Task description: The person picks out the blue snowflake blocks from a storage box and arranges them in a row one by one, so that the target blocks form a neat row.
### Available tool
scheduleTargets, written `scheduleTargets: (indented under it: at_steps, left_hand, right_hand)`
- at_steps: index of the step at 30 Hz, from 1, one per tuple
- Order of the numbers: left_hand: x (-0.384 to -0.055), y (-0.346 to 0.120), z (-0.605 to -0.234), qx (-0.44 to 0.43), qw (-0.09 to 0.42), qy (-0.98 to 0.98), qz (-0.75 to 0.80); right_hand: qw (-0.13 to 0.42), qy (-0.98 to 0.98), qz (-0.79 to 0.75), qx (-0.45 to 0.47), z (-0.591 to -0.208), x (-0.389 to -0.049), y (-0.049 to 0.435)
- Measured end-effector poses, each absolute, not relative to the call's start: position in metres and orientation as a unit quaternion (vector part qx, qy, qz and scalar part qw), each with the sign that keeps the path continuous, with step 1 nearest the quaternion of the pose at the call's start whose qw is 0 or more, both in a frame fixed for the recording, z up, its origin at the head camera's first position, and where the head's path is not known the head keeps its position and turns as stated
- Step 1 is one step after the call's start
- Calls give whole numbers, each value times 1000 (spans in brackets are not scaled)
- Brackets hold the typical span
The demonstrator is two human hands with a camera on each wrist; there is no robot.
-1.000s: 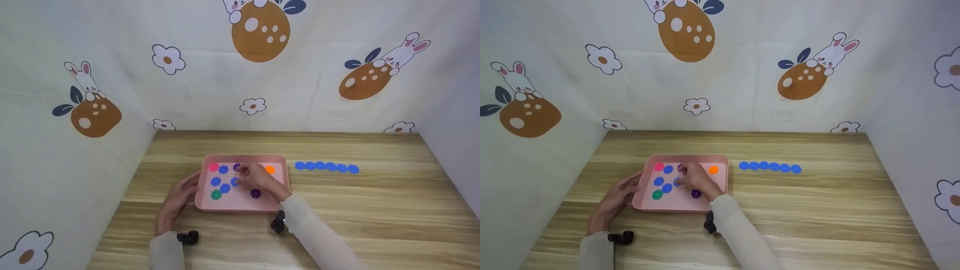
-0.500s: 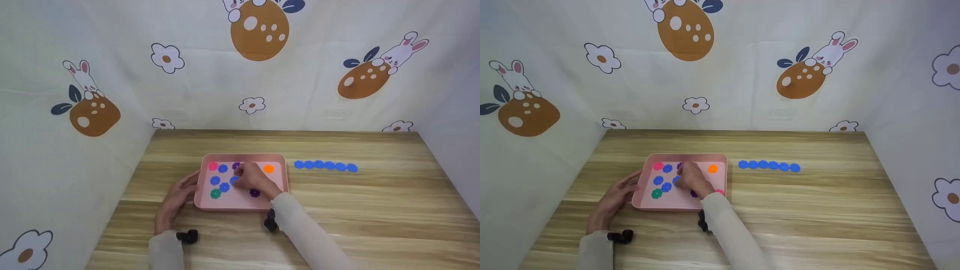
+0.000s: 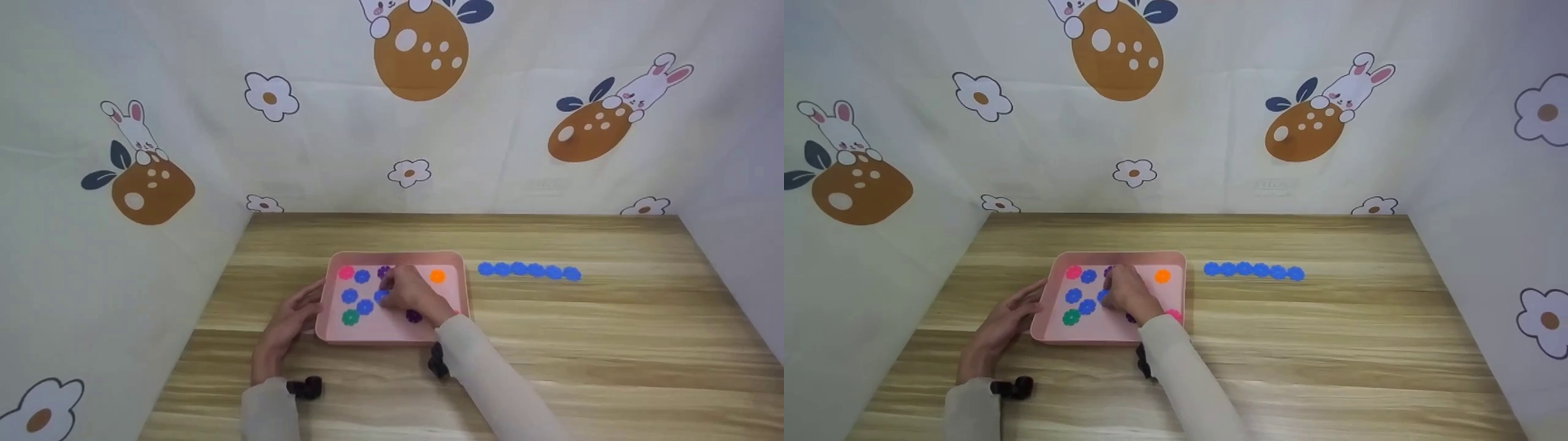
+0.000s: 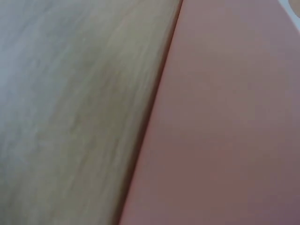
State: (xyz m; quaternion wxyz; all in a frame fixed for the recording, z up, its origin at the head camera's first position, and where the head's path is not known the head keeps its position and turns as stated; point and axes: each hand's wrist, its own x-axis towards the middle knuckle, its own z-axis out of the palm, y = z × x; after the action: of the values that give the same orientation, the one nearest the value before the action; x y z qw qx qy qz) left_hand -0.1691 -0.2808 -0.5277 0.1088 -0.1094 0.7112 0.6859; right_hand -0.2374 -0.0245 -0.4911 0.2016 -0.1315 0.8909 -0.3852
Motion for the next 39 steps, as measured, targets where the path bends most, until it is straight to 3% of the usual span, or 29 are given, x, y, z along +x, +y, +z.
scheduleTargets:
  at_steps: [14,39]
  left_hand:
    - [-168,-281,-527,-104,110,714,684]
    - [-169,-282,-528,-114,109,716,681]
  right_hand:
    - [218,895,-366,-133,-492,-239,-26]
    - [199,923,-281,-172,-486,-235,-31]
